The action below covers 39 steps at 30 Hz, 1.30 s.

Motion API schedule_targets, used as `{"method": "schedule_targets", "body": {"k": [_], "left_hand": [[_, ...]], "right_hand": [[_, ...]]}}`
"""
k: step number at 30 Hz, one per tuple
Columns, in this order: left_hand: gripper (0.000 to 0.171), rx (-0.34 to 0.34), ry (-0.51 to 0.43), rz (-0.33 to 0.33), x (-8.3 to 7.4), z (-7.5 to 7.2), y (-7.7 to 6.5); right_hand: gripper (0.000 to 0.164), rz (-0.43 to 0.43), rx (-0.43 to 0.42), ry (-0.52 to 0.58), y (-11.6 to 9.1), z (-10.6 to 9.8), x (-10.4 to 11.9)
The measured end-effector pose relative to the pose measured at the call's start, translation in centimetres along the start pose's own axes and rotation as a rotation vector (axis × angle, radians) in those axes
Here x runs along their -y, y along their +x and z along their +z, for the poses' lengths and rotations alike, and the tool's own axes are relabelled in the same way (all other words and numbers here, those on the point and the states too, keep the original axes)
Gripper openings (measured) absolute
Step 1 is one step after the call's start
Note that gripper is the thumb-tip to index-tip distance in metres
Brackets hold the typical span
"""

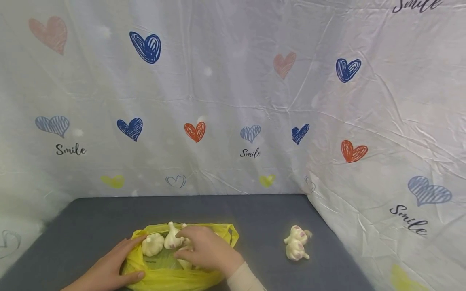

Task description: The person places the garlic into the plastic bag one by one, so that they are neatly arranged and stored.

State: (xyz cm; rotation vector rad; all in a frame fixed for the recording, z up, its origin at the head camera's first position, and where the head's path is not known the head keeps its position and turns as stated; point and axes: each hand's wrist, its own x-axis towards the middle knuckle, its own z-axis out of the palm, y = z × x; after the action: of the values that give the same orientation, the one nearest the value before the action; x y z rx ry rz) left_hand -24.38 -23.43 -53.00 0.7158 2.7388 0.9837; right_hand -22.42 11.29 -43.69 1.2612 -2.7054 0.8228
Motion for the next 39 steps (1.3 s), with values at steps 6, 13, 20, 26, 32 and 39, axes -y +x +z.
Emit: {"method": "schedule_targets", "body": {"k": [6, 13, 20, 26, 32, 39], "left_hand": [[0.090, -0.010, 0.014, 0.005, 0.0, -0.1, 0.1], [0.089, -0.020, 0.014, 0.014, 0.0, -0.2, 0.0], [0.089, -0.011, 0.007, 0.005, 0.3, -0.1, 0.0], [0.089, -0.003, -0.009, -0.007, 0.6, 0.1, 0.2], [0.090, -0.005, -0.011, -0.008, 0.9, 0.2, 0.2], [0.090, -0.001, -0.002, -0.014, 0.7, 0.2, 0.3]], "right_hand": [[0.042, -0.006, -0.042, 0.029, -0.3, -0.7, 0.2], [0.041, -0.018, -0.102, 0.042, -0.6, -1.9, 0.5], [0.040, 0.006, -0.183, 0.056, -1.4, -3.5, 0.5], [0.041, 0.055, -0.252, 0.029, -2.3, -5.0, 0.0], [0.040, 0.080, -0.343, 0.001, -3.3, -6.5, -0.7], [0.042, 0.130, -0.399, -0.044, -4.7, -8.0, -1.5]]}}
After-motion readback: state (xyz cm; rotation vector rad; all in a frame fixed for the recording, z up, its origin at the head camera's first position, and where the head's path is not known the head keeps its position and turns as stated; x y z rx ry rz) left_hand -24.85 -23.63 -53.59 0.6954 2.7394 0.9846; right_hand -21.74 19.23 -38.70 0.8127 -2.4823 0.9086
